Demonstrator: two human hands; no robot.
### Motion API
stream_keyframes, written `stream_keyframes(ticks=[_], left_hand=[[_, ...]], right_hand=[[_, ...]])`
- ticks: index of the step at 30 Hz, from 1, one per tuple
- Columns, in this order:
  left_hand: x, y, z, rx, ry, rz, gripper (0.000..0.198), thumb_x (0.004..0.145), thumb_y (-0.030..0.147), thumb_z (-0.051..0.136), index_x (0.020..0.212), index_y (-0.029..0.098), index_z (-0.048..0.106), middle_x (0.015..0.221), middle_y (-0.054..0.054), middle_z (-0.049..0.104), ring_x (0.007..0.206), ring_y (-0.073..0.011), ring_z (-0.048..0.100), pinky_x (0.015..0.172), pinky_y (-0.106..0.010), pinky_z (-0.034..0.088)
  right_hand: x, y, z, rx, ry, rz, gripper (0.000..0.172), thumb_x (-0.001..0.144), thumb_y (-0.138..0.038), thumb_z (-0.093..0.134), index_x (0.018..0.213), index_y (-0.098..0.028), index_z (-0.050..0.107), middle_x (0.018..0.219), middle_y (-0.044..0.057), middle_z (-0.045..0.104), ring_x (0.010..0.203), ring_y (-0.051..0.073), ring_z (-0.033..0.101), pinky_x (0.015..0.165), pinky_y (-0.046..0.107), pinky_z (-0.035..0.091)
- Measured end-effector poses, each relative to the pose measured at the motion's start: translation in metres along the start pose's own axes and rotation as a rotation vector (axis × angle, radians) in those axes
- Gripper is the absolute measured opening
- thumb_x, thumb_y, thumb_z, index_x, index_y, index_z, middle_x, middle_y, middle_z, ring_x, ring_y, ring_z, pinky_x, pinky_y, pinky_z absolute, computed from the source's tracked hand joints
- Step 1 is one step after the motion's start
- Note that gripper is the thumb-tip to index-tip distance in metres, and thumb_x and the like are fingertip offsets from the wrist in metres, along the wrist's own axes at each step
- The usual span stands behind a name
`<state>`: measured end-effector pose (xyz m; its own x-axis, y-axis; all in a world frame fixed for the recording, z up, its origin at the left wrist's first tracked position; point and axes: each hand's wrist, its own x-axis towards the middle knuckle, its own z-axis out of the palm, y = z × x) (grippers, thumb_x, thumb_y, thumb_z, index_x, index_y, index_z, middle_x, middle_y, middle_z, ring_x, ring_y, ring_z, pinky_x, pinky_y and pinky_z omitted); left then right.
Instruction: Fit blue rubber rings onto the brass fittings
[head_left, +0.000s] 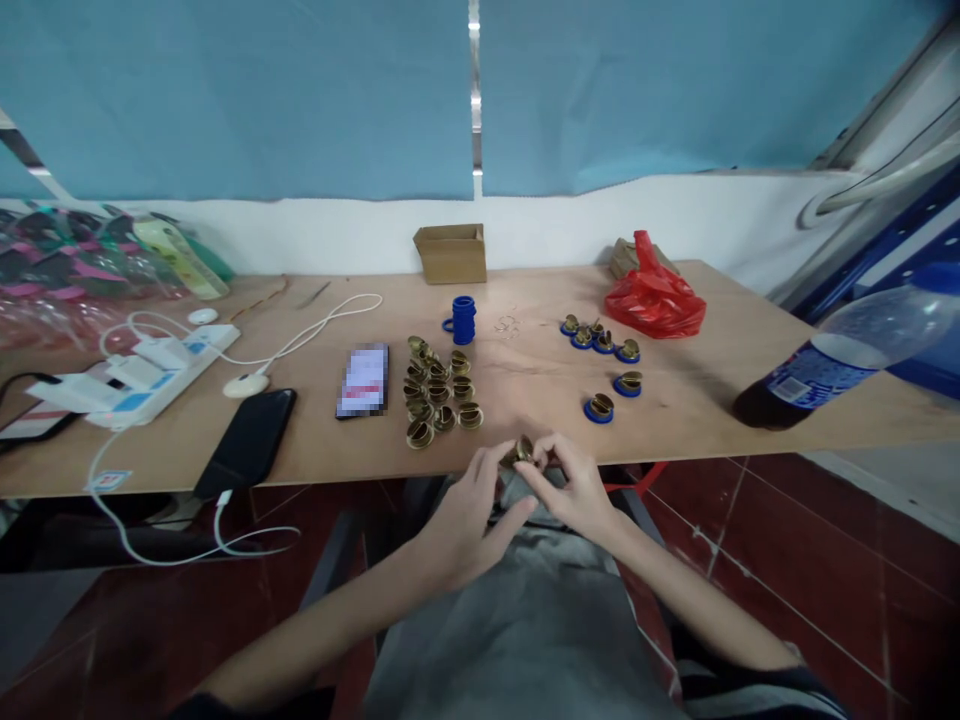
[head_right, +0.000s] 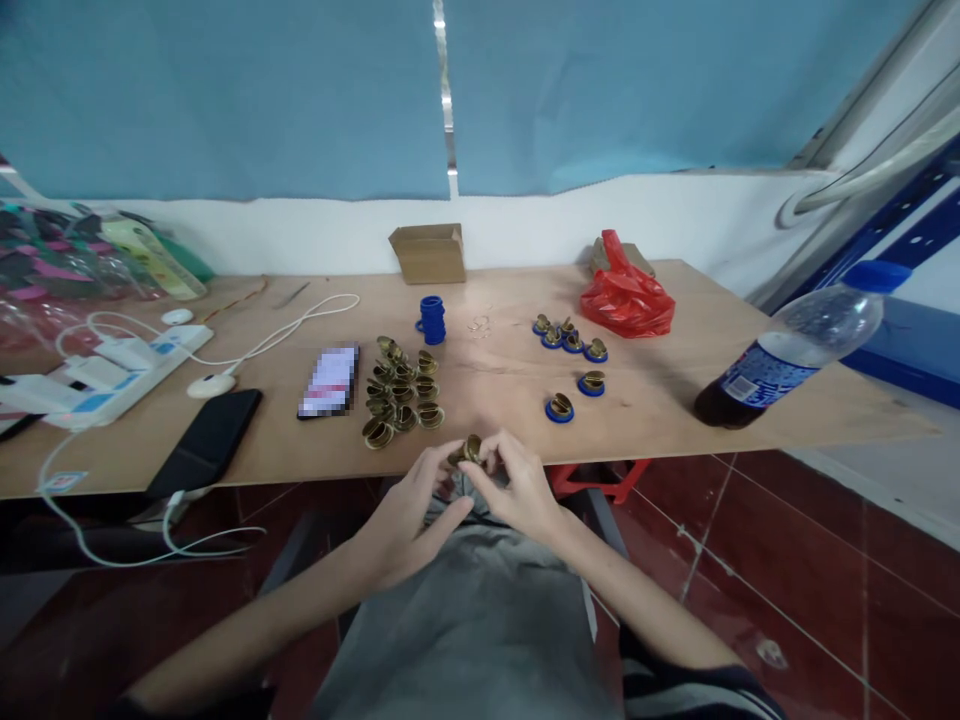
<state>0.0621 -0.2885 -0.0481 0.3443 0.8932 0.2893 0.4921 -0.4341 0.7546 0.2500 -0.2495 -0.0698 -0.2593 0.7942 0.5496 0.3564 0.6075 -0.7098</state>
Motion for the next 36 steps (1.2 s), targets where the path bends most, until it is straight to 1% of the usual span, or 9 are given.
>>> stream_keyframes(ticks=[2,5,9,14,19,23,28,32,36], left_hand=[[-0.004,-0.001,-0.007,-0.105,-0.047,-0.062,0.047,0.101,0.033,0.052,0.145,0.021,0.042,0.128,-0.013,0.066,0.104,-0.0234,0.071,0.090,-0.041,0.061],[0.000,-0.006,-0.018,-0.280,-0.102,-0.160,0.034,0.105,0.033,0.045,0.137,0.024,0.052,0.128,-0.009,0.069,0.114,-0.0218,0.069,0.099,-0.039,0.058],[0.004,-0.016,-0.023,-0.518,-0.179,-0.259,0.033,0.101,0.038,0.054,0.131,0.025,0.059,0.130,-0.008,0.069,0.124,-0.0240,0.064,0.106,-0.041,0.052],[0.007,-0.019,-0.027,-0.745,-0.233,-0.422,0.046,0.091,0.043,0.070,0.132,0.025,0.059,0.143,-0.010,0.061,0.138,-0.0270,0.052,0.112,-0.040,0.045],[0.007,-0.019,-0.029,-0.980,-0.220,-0.547,0.061,0.078,0.036,0.086,0.131,0.025,0.059,0.123,-0.008,0.071,0.111,-0.0209,0.068,0.099,-0.034,0.049],[0.008,-0.019,-0.022,-1.118,-0.188,-0.660,0.063,0.066,0.030,0.093,0.122,0.019,0.068,0.107,-0.008,0.076,0.096,-0.0186,0.071,0.092,-0.031,0.051],[0.011,-0.010,-0.014,-1.183,-0.183,-0.609,0.044,0.073,0.034,0.088,0.111,0.015,0.077,0.109,-0.010,0.077,0.102,-0.0219,0.071,0.098,-0.033,0.049],[0.010,-0.005,-0.015,-1.019,-0.182,-0.505,0.037,0.085,0.036,0.077,0.118,0.019,0.076,0.112,-0.008,0.077,0.104,-0.0221,0.071,0.096,-0.033,0.050],[0.009,-0.002,-0.018,-0.825,-0.152,-0.422,0.034,0.092,0.036,0.068,0.121,0.021,0.075,0.115,-0.006,0.077,0.109,-0.0232,0.068,0.098,-0.034,0.051]], right_hand=[[-0.003,-0.009,0.001,-0.023,-0.040,-0.087,0.020,0.095,-0.028,0.065,0.086,-0.023,0.048,0.076,-0.003,0.050,0.066,0.014,0.051,0.062,0.027,0.044],[-0.008,-0.019,0.002,-0.035,-0.104,-0.160,0.020,0.096,-0.026,0.065,0.090,-0.024,0.047,0.081,-0.001,0.052,0.071,0.015,0.053,0.064,0.027,0.045],[-0.012,-0.023,0.005,-0.057,-0.166,-0.188,0.018,0.098,-0.025,0.063,0.092,-0.024,0.047,0.083,0.000,0.052,0.073,0.016,0.054,0.065,0.028,0.047],[-0.012,-0.023,0.005,-0.099,-0.189,-0.186,0.020,0.098,-0.026,0.064,0.091,-0.023,0.045,0.083,0.001,0.053,0.072,0.017,0.054,0.063,0.028,0.046],[-0.011,-0.026,0.002,-0.131,-0.191,-0.264,0.017,0.099,-0.024,0.062,0.093,-0.023,0.046,0.085,0.003,0.056,0.076,0.019,0.056,0.065,0.030,0.049],[-0.011,-0.030,0.001,-0.198,-0.156,-0.313,0.014,0.100,-0.023,0.060,0.094,-0.022,0.048,0.086,0.005,0.058,0.078,0.021,0.058,0.067,0.032,0.052],[-0.010,-0.029,-0.003,-0.236,-0.144,-0.317,0.016,0.099,-0.025,0.062,0.091,-0.021,0.049,0.084,0.006,0.059,0.080,0.021,0.061,0.068,0.033,0.054],[-0.007,-0.027,-0.007,-0.174,-0.175,-0.283,0.018,0.097,-0.027,0.066,0.092,-0.021,0.050,0.086,0.005,0.059,0.082,0.021,0.060,0.071,0.033,0.053],[-0.003,-0.029,-0.011,-0.144,-0.200,-0.274,0.008,0.099,-0.022,0.061,0.095,-0.020,0.054,0.091,0.007,0.061,0.084,0.020,0.060,0.074,0.033,0.053]])
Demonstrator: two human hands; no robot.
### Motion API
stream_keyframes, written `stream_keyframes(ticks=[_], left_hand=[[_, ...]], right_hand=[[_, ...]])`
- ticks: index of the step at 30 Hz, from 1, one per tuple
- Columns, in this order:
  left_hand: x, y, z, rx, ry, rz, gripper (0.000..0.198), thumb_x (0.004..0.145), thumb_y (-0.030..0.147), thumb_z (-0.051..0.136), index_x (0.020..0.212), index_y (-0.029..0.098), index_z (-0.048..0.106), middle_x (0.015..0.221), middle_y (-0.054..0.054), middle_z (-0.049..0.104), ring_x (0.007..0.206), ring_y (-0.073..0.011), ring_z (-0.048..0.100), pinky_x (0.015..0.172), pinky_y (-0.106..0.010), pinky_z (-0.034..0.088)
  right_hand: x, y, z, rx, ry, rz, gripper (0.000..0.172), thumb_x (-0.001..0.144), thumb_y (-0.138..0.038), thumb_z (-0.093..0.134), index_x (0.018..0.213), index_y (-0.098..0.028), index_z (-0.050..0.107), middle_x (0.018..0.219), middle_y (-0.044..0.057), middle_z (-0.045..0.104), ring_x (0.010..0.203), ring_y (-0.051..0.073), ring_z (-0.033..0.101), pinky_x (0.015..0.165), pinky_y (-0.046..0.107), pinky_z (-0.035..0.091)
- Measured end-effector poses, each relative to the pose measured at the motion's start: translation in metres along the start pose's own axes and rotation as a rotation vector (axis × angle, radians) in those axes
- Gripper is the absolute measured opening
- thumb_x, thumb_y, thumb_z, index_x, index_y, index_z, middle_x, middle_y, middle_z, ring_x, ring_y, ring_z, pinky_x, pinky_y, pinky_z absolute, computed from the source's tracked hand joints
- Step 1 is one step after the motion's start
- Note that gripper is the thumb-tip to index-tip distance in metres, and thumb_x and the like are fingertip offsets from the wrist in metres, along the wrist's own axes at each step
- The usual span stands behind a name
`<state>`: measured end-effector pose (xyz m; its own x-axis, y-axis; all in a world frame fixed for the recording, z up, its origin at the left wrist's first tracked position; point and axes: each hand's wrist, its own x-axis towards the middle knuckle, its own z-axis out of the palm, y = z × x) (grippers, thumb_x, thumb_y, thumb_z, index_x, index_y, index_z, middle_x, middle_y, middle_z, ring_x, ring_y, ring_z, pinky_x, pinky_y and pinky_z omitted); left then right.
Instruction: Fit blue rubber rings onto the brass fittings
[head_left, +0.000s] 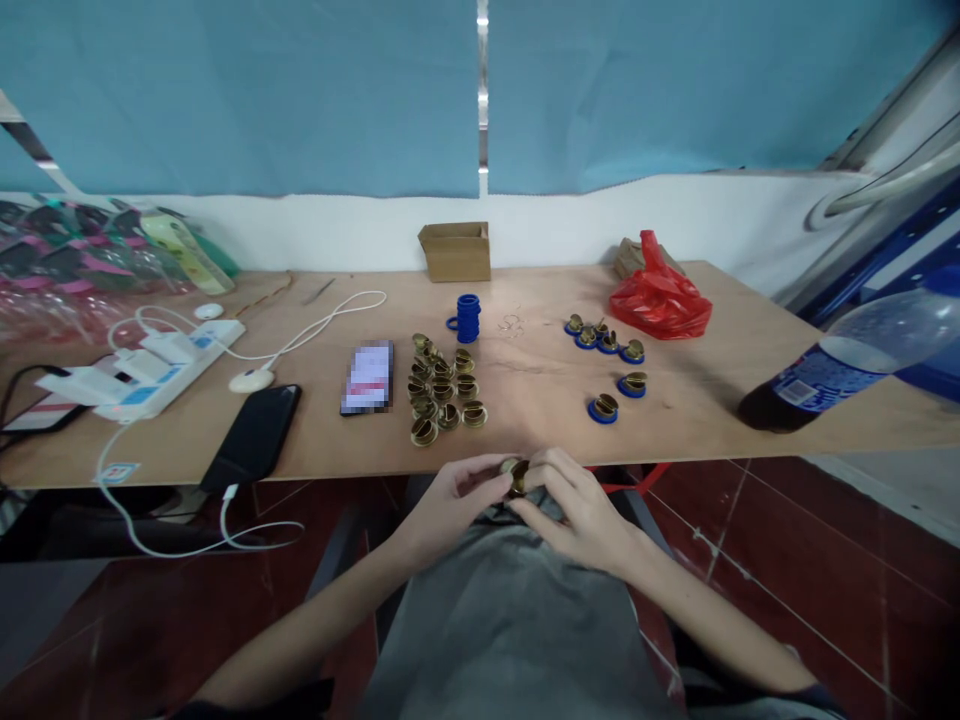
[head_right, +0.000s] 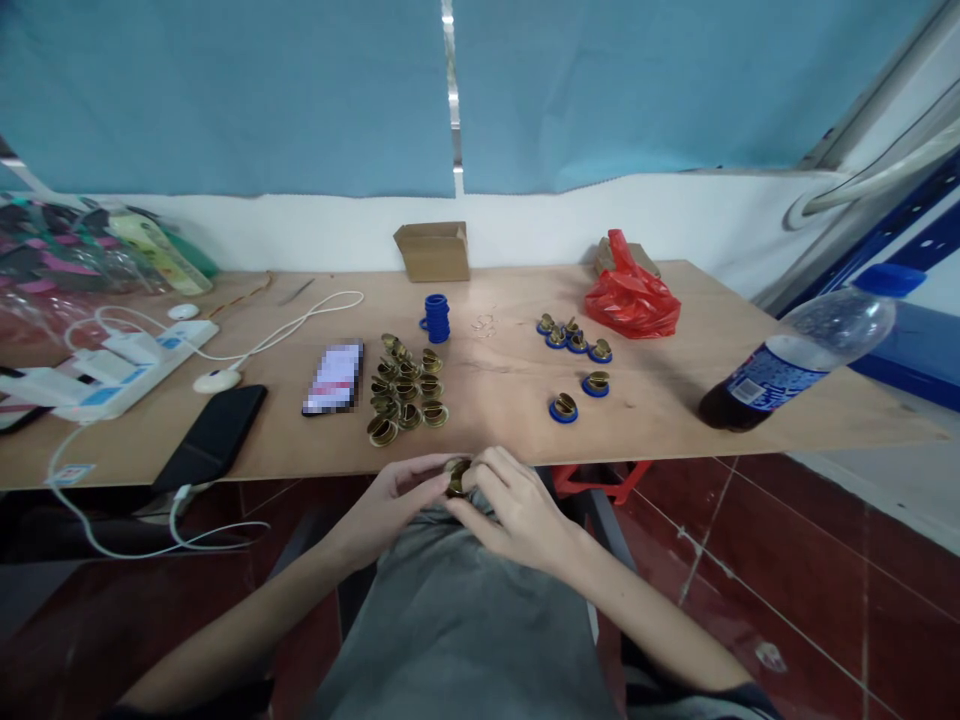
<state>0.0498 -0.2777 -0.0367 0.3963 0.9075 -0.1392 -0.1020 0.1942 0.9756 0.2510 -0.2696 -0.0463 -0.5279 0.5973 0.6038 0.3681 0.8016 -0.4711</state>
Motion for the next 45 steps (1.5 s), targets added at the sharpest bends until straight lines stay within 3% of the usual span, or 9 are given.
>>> stream_keyframes(ticks=[6,9,14,23,35,39,42,45], left_hand=[[0.000,-0.001,0.004,0.126,0.074,0.098,0.034,0.091,0.032,0.066,0.122,0.019,0.072,0.113,-0.007,0.076,0.109,-0.0240,0.068,0.097,-0.035,0.053],[0.000,-0.006,0.005,0.133,0.074,0.124,0.033,0.090,0.030,0.065,0.119,0.017,0.071,0.114,-0.008,0.076,0.109,-0.0238,0.069,0.098,-0.035,0.054],[-0.002,-0.012,0.006,0.240,0.051,0.151,0.036,0.090,0.029,0.064,0.123,0.017,0.068,0.115,-0.009,0.076,0.109,-0.0244,0.070,0.096,-0.035,0.055],[-0.002,-0.011,0.008,0.364,0.080,0.144,0.041,0.093,0.032,0.059,0.132,0.018,0.067,0.103,-0.007,0.078,0.102,-0.0253,0.071,0.093,-0.036,0.056],[-0.002,-0.004,0.001,0.445,0.175,0.194,0.038,0.093,0.033,0.059,0.126,0.017,0.070,0.118,-0.009,0.076,0.107,-0.0255,0.071,0.095,-0.035,0.055],[0.000,-0.003,-0.011,0.435,0.221,0.200,0.038,0.092,0.035,0.062,0.125,0.018,0.070,0.116,-0.008,0.077,0.103,-0.0246,0.073,0.092,-0.034,0.058],[0.003,-0.003,-0.019,0.505,0.256,0.257,0.038,0.090,0.034,0.066,0.125,0.018,0.069,0.115,-0.008,0.077,0.097,-0.0234,0.074,0.089,-0.034,0.059],[0.004,-0.006,-0.024,0.660,0.267,0.365,0.034,0.090,0.031,0.067,0.124,0.022,0.070,0.113,-0.007,0.077,0.095,-0.0231,0.074,0.091,-0.036,0.059]], right_hand=[[0.001,0.002,-0.004,-0.120,0.039,-0.024,0.002,0.100,-0.019,0.058,0.098,-0.020,0.057,0.087,0.006,0.063,0.078,0.019,0.057,0.071,0.032,0.049],[0.000,0.001,-0.004,-0.055,0.004,0.028,0.003,0.100,-0.018,0.054,0.098,-0.019,0.056,0.077,0.001,0.060,0.066,0.016,0.054,0.064,0.028,0.044],[-0.001,-0.001,-0.002,0.077,-0.102,0.142,0.022,0.094,-0.016,0.051,0.075,-0.023,0.041,0.068,-0.003,0.048,0.060,0.013,0.046,0.057,0.026,0.035],[0.002,0.002,0.005,0.095,-0.024,0.141,0.028,0.085,-0.014,0.049,0.071,-0.025,0.028,0.067,-0.004,0.037,0.059,0.013,0.037,0.055,0.027,0.028],[-0.003,0.005,0.007,0.220,0.067,0.088,0.025,0.099,-0.019,0.048,0.076,-0.023,0.042,0.068,-0.003,0.046,0.060,0.013,0.046,0.056,0.026,0.037],[0.007,0.016,-0.004,0.058,0.079,0.135,0.021,0.101,-0.025,0.048,0.081,-0.022,0.048,0.070,-0.002,0.051,0.061,0.014,0.051,0.060,0.026,0.040],[0.039,0.037,-0.021,-0.247,-0.073,0.246,0.023,0.102,-0.031,0.049,0.083,-0.020,0.055,0.068,0.001,0.059,0.061,0.016,0.057,0.061,0.027,0.040],[0.091,0.067,-0.036,-0.618,-0.426,0.340,0.024,0.103,-0.030,0.047,0.094,-0.017,0.064,0.088,0.012,0.073,0.082,0.024,0.067,0.071,0.030,0.043]])
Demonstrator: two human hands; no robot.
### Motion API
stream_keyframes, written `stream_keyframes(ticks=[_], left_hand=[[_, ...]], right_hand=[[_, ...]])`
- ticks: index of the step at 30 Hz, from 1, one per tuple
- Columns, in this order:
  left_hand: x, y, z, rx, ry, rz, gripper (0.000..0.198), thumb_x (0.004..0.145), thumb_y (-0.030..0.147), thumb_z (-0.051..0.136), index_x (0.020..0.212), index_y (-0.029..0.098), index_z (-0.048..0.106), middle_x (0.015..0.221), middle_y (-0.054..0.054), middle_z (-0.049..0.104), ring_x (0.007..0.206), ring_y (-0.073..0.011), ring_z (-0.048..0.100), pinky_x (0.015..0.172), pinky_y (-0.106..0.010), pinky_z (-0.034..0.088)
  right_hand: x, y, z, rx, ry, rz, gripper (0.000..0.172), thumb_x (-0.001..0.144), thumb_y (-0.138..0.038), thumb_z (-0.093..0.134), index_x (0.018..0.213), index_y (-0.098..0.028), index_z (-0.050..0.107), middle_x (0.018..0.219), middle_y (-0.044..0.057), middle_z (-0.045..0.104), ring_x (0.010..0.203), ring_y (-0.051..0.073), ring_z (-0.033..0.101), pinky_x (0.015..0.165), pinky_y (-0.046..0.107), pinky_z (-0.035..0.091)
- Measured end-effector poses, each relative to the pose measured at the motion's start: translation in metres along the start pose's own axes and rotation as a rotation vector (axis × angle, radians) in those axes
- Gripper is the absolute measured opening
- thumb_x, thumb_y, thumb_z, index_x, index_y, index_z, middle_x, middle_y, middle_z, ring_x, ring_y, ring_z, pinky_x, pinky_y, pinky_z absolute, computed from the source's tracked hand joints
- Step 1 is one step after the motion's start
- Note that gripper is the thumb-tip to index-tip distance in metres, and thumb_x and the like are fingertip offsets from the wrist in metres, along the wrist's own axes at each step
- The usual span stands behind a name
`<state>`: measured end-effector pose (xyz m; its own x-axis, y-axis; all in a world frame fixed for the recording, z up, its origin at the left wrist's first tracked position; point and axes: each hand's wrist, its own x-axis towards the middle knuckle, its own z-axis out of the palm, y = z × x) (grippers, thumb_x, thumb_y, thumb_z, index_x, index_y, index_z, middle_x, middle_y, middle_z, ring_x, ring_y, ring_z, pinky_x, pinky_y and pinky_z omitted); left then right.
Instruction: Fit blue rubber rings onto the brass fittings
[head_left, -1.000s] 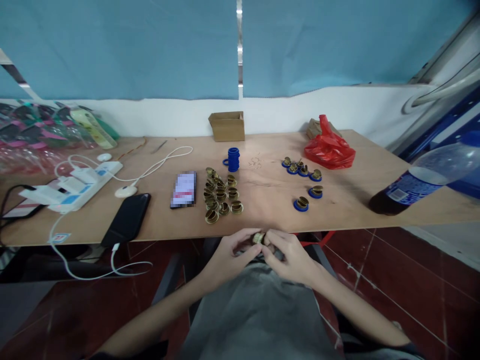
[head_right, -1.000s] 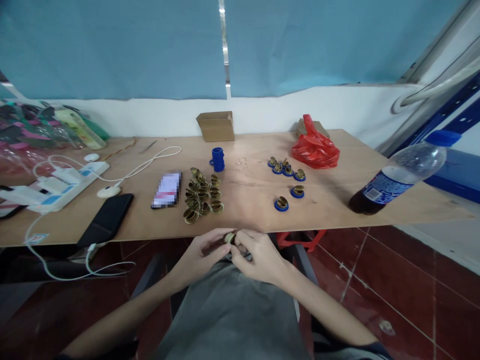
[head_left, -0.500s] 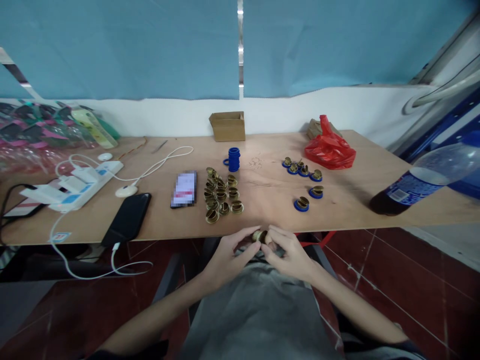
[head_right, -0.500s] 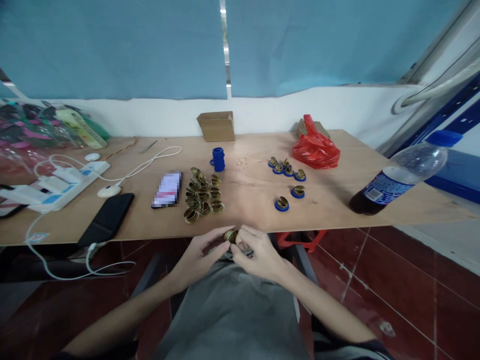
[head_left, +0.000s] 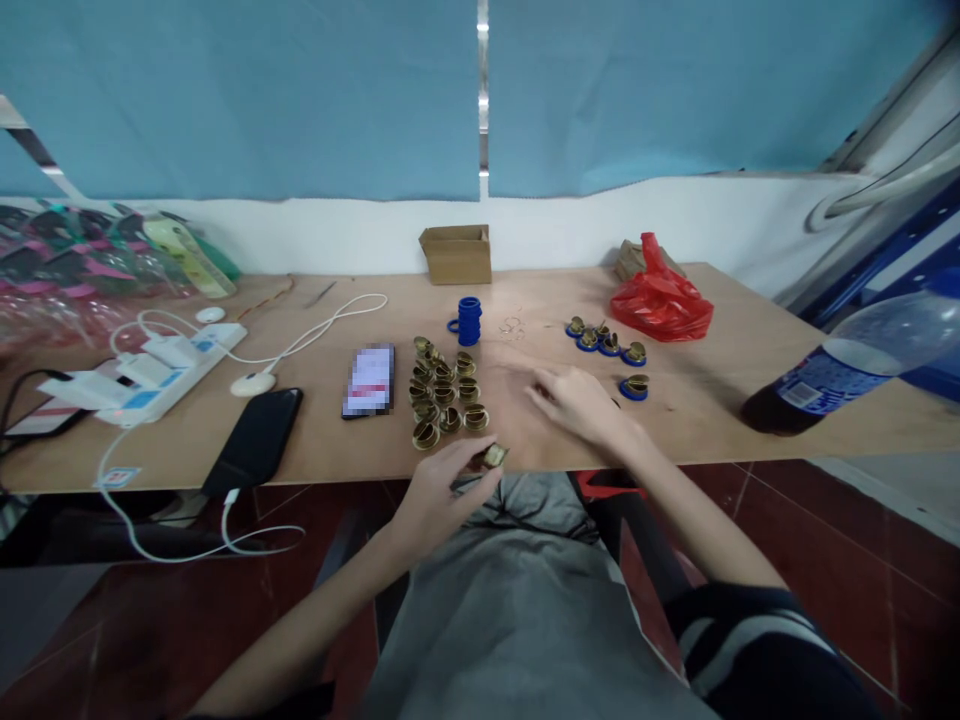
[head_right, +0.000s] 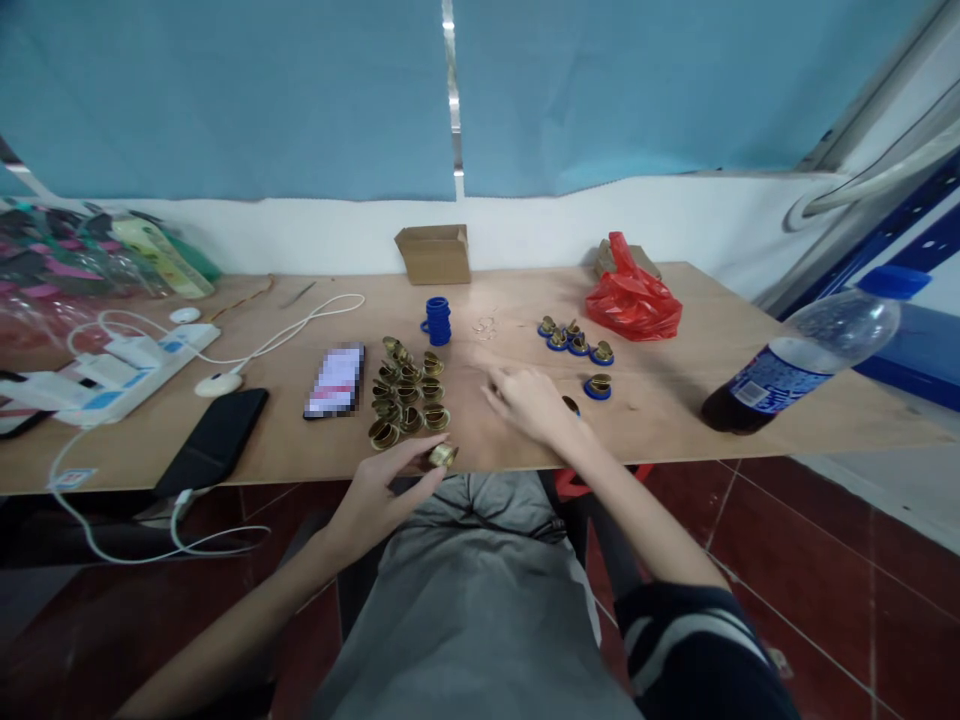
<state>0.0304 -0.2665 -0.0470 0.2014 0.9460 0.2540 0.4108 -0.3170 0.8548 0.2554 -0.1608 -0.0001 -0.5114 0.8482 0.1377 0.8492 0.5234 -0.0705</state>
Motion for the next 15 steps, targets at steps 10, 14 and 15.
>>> stream_keyframes(ticks=[10,14,15], left_hand=[[0.010,-0.003,-0.009,0.328,0.054,0.196,0.035,0.092,0.030,0.065,0.125,0.022,0.069,0.118,-0.011,0.075,0.110,-0.0271,0.071,0.100,-0.038,0.055],[0.044,-0.005,-0.034,0.468,0.108,0.195,0.036,0.095,0.033,0.061,0.127,0.018,0.067,0.120,-0.013,0.075,0.109,-0.0271,0.070,0.100,-0.038,0.053],[0.057,-0.006,-0.041,0.507,0.127,0.184,0.037,0.095,0.034,0.061,0.127,0.016,0.067,0.119,-0.014,0.075,0.108,-0.0278,0.070,0.099,-0.038,0.052]], right_hand=[[0.156,0.050,0.005,-0.054,-0.183,0.093,0.029,0.100,-0.033,0.062,0.123,-0.015,0.064,0.125,0.011,0.066,0.107,0.024,0.067,0.092,0.043,0.057],[0.160,0.061,0.013,-0.032,-0.178,0.098,0.035,0.099,-0.035,0.064,0.129,-0.018,0.060,0.131,0.010,0.062,0.109,0.024,0.066,0.091,0.045,0.058],[0.157,0.062,0.013,-0.028,-0.177,0.092,0.035,0.099,-0.036,0.064,0.129,-0.018,0.060,0.130,0.010,0.062,0.109,0.024,0.066,0.092,0.046,0.058]])
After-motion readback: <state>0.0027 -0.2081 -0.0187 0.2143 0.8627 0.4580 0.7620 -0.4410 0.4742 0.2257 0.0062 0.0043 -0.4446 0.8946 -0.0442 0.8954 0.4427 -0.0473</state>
